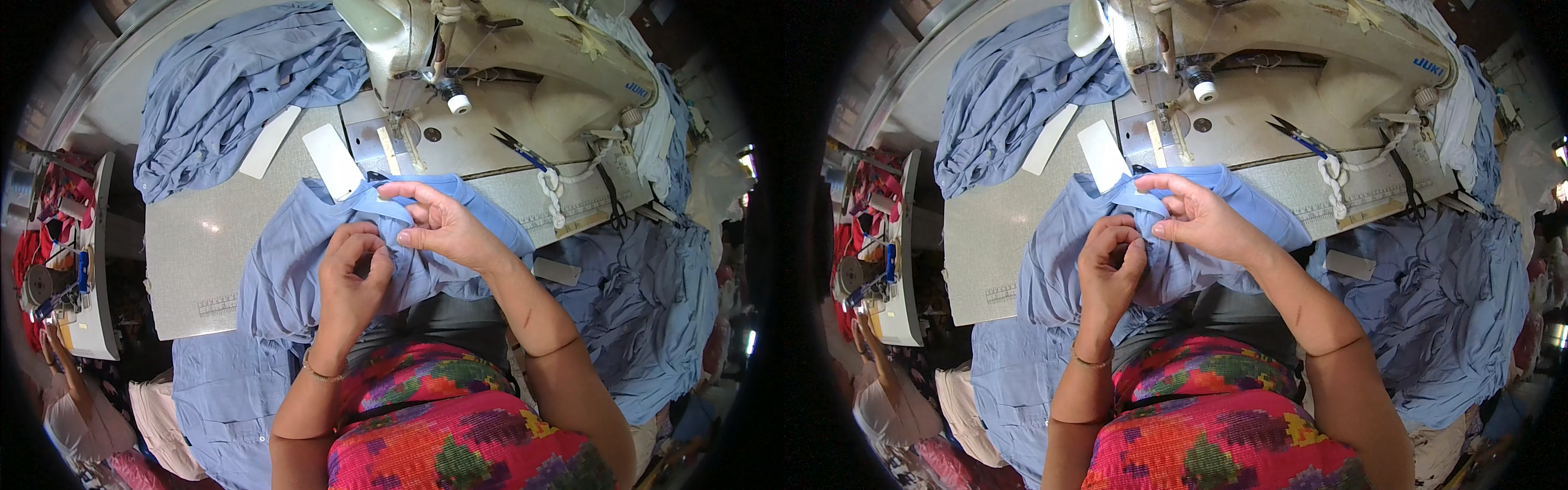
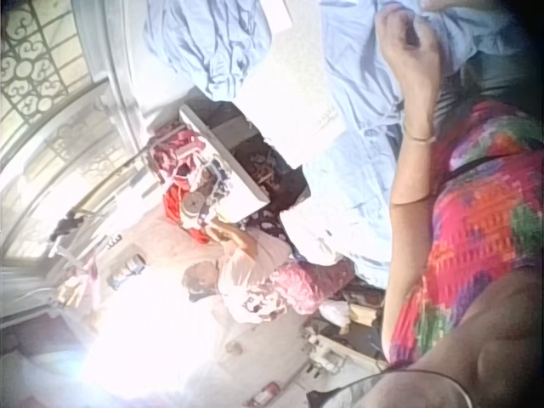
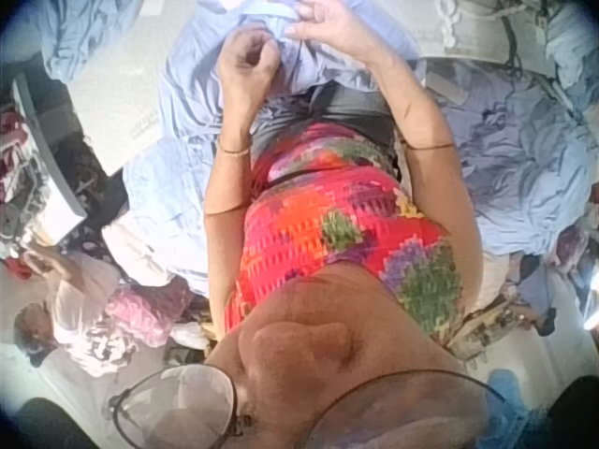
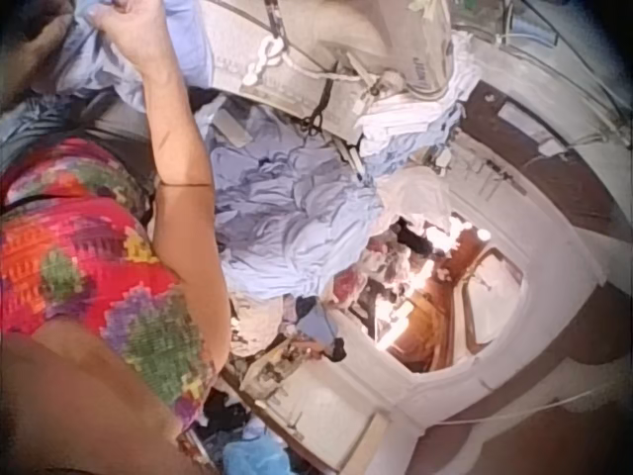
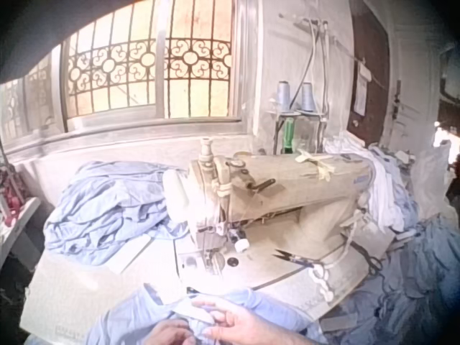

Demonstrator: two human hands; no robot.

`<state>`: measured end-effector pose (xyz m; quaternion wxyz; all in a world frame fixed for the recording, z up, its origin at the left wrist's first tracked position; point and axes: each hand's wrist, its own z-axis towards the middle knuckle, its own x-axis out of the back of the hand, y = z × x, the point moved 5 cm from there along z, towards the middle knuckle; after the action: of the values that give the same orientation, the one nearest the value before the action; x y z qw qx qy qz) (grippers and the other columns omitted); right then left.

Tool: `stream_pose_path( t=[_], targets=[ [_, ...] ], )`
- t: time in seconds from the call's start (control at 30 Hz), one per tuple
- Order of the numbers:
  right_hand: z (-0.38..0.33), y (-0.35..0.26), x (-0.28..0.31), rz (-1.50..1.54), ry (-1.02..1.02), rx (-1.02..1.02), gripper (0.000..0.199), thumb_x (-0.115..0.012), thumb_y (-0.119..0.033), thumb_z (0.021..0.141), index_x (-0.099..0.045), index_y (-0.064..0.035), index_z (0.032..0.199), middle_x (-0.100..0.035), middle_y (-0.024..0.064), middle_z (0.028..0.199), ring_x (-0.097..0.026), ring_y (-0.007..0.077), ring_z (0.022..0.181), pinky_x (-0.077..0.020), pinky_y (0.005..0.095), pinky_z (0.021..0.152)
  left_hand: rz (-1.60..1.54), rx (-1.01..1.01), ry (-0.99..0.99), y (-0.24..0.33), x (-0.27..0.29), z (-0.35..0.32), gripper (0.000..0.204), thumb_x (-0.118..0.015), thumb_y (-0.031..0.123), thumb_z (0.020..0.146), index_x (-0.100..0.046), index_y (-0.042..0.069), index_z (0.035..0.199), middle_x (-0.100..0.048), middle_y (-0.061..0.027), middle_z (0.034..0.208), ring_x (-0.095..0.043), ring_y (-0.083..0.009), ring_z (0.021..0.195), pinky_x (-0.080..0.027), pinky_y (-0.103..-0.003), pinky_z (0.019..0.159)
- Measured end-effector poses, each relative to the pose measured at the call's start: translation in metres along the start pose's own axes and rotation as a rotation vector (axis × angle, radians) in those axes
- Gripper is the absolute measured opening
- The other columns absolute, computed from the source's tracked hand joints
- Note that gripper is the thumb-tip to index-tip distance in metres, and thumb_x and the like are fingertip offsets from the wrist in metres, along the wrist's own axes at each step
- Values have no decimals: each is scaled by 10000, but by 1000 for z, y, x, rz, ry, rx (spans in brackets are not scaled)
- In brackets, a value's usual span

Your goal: The person picks up a light blue shirt, checks the tags and collar area, uses thread snips to remove excess threads, and sets the garment back onto the table.

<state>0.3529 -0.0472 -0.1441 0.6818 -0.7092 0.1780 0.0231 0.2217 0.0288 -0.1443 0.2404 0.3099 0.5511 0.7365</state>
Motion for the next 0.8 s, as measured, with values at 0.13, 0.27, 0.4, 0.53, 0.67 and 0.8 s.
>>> stream_pose_path(
  t=[0.13,0.27,0.4,0.53,0.67,0.8],
  targets=[
    [0,1,2,-26,3,-26,580,-608,42,858,-374,2,1388,-513,44,1267,-519,83,1089,-450,222,893,-41,-1,-1,-2,0,0,25,-578,-59,825,-588,-37,827,-565,-56,1032,-550,-62,762,-459,-190,652],
    [0,2,3,-24,18,-22,582,-609,40,859,-374,1,1390,-497,43,1297,-510,88,1113,-446,224,911,-99,36,5,-4,0,-1,33,-573,-64,827,-588,-36,833,-564,-51,1034,-545,-54,762,-453,-184,657],
    [0,1,3,-14,10,-10,581,-606,42,860,-375,-1,1392,-481,44,1324,-503,91,1131,-443,224,920,-88,30,-22,-3,1,-1,27,-594,-51,824,-589,-33,842,-558,-47,1046,-547,-53,781,-456,-184,677],
    [0,1,3,-39,18,-5,580,-602,47,860,-376,-3,1392,-476,43,1331,-502,94,1136,-442,224,922,17,-46,-20,3,0,-2,55,-630,-29,792,-600,-22,837,-586,-87,1003,-595,-130,786,-485,-234,702],
    [0,1,2,-48,24,-10,571,-598,41,864,-378,-5,1389,-506,35,1250,-501,76,1067,-437,215,882,-14,-24,29,3,-1,-1,74,-646,-24,768,-606,-18,830,-603,-109,975,-617,-173,772,-497,-264,692],
    [-1,-3,-3,-36,19,20,543,-584,30,881,-381,-7,1383,-550,20,1113,-497,43,956,-429,195,817,28,-20,-7,3,0,-1,25,-607,-35,821,-590,-38,839,-567,-64,1033,-574,-78,795,-480,-208,695]
  ],
)
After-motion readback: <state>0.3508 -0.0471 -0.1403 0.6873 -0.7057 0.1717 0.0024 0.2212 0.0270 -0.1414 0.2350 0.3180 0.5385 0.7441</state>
